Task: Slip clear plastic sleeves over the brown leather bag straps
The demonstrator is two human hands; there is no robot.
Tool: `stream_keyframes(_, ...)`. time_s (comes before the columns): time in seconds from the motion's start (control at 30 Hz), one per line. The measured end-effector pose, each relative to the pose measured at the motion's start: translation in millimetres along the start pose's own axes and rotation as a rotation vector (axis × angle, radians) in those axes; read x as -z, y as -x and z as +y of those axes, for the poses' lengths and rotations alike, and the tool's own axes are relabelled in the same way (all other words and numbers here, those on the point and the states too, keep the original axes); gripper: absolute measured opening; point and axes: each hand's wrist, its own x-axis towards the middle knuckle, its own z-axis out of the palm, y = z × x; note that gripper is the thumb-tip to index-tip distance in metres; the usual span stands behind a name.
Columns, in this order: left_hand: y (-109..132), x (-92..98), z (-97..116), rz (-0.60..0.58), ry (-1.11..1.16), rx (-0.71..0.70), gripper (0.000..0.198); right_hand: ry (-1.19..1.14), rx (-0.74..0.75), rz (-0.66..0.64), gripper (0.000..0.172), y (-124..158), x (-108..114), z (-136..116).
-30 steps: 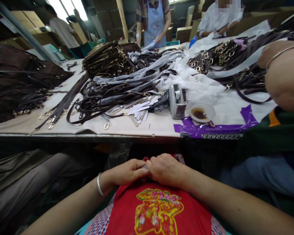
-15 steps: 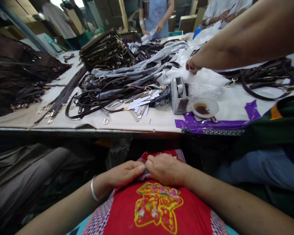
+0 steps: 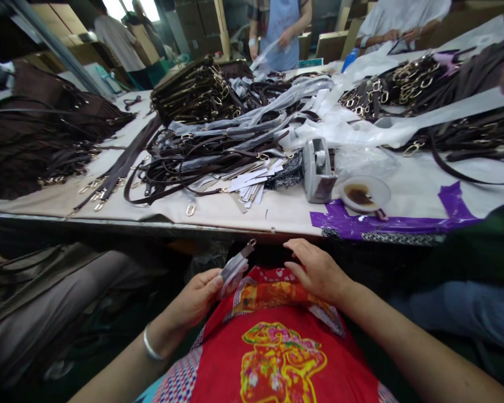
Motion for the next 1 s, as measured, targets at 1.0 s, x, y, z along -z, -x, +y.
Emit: stream_keyframes(1.0,-6,38.9,-9,-0.196,-0.274,-0.155,0.051,0.351,0.067,0.105,0.023,-215,-23,18)
